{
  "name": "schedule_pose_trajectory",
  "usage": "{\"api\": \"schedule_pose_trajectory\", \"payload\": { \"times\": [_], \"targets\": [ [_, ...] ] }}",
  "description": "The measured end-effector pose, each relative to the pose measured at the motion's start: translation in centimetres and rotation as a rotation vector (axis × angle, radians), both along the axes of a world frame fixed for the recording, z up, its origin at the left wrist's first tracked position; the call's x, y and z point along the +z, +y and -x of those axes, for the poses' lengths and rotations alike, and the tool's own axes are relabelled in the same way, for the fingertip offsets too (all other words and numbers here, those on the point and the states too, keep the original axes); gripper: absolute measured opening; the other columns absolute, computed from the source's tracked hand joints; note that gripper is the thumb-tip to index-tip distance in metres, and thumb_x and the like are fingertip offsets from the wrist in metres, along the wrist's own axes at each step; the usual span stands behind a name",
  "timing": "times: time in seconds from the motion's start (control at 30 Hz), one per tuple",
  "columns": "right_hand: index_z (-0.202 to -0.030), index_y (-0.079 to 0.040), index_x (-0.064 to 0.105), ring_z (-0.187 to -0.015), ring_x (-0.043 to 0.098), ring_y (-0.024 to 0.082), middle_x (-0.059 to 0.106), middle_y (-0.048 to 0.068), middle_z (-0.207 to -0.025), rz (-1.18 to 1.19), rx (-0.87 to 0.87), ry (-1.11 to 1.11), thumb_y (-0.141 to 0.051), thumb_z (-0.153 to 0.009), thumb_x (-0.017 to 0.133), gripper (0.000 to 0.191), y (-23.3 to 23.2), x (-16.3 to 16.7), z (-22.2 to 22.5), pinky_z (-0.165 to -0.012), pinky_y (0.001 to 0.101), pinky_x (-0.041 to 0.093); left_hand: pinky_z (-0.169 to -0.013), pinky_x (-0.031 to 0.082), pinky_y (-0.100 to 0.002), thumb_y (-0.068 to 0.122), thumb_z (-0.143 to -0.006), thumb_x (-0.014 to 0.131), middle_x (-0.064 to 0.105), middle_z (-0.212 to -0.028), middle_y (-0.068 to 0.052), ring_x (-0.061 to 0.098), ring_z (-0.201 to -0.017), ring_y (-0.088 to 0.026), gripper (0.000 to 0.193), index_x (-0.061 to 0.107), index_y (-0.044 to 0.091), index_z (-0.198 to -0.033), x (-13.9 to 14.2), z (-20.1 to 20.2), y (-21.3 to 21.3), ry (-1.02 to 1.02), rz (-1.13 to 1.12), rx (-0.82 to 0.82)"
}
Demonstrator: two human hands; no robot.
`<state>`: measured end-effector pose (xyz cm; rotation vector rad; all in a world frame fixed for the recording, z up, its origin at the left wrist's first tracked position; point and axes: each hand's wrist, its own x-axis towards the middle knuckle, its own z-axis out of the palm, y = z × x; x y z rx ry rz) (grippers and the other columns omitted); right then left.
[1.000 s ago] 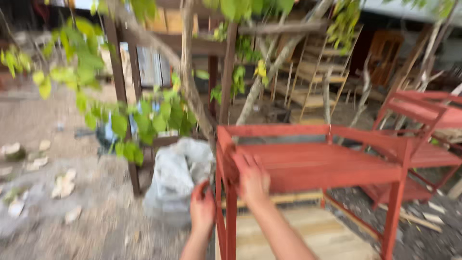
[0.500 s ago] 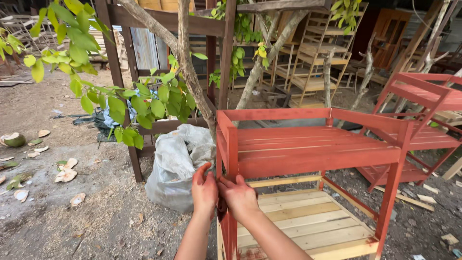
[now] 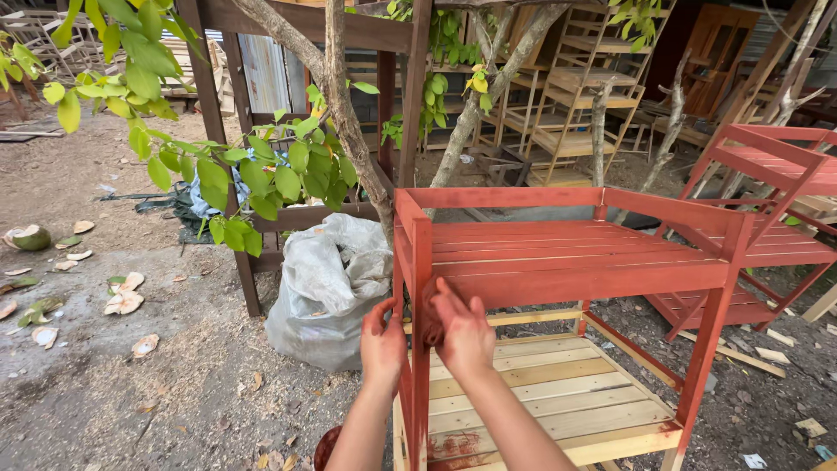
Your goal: The person applies reddish-brown stain to a wooden shelving unit using a cloth. They wipe the stain onto the frame and slats, repeatedly dipping the cloth into a small container to reload stain. The person works on multiple sections of the unit, including vertical posts and horizontal shelves.
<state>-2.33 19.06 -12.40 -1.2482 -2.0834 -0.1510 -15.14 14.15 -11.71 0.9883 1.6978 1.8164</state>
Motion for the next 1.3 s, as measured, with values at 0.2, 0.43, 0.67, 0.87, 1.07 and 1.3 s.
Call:
{"api": "schedule_pose_trajectory", "payload": {
  "times": [0.2, 0.43, 0.67, 0.87, 1.07, 1.3],
  "targets": [
    [-0.105, -0.020, 0.061, -0.105, 0.062, 0.036, 0.058, -0.009, -0.147, 0.099, 0.041, -0.073, 0.006, -0.060, 0.075, 0.054, -1.6, -6.6, -1.3, -0.076, 0.0432, 0.059, -0.099, 0.047, -0.034, 0.018, -0.094, 0.058, 0.066, -0.124, -0.013, 0.064, -0.116, -0.024, 0.032, 0.069, 0.008, -0.122, -1.3, -0.4, -1.1, -0.042, 0.003, -0.003],
    [-0.116, -0.028, 0.062, -0.103, 0.061, 0.032, 0.073, -0.001, -0.111, 0.252, -0.114, 0.086, -0.002, -0.064, 0.079, 0.061, -3.9, -8.7, -3.4, -0.085, 0.0438, 0.055, -0.095, 0.048, -0.034, 0.019, -0.094, 0.059, 0.068, -0.118, -0.012, 0.066, -0.109, -0.023, 0.033, 0.070, 0.009, -0.124, -2.5, -0.6, -2.8, -0.069, 0.083, -0.016],
    [-0.108, -0.019, 0.062, -0.098, 0.061, 0.034, 0.068, -0.002, -0.134, -0.105, 0.042, 0.125, 0.000, -0.062, 0.075, 0.052, -2.8, -5.6, -1.7, -0.079, 0.0451, 0.057, -0.084, 0.050, -0.029, 0.017, -0.098, 0.057, 0.071, -0.111, -0.008, 0.063, -0.094, -0.015, 0.030, 0.068, 0.005, -0.123, -3.6, -0.6, -4.4, -0.224, -0.026, -0.108],
    [-0.102, -0.019, 0.069, -0.093, 0.062, 0.028, 0.066, 0.001, -0.137, -0.455, 0.135, -0.282, -0.007, -0.072, 0.069, 0.033, -2.2, -5.2, -1.6, -0.057, 0.0395, 0.058, -0.078, 0.053, -0.032, 0.015, -0.100, 0.052, 0.072, -0.107, -0.013, 0.066, -0.088, -0.017, 0.030, 0.069, 0.004, -0.121, -4.0, 0.3, -5.2, -0.311, 0.024, -0.146],
    [-0.097, -0.020, 0.067, -0.095, 0.063, 0.026, 0.065, 0.003, -0.136, -0.574, 0.234, -0.386, -0.016, -0.074, 0.068, 0.024, -1.9, -4.9, -2.9, -0.058, 0.0391, 0.058, -0.091, 0.050, -0.033, 0.020, -0.097, 0.056, 0.068, -0.118, -0.008, 0.066, -0.104, -0.019, 0.030, 0.069, 0.007, -0.122, -3.7, -1.2, -5.1, -0.181, 0.005, -0.067],
    [-0.101, -0.023, 0.068, -0.099, 0.064, 0.028, 0.069, -0.008, -0.120, -0.101, 0.124, -0.290, -0.015, -0.076, 0.068, 0.027, -3.0, -5.6, -5.3, -0.065, 0.0409, 0.061, -0.098, 0.048, -0.034, 0.023, -0.097, 0.059, 0.067, -0.125, -0.013, 0.064, -0.115, -0.024, 0.032, 0.071, 0.007, -0.122, -3.3, -1.8, -5.8, 0.051, -0.012, -0.013]
  ]
}}
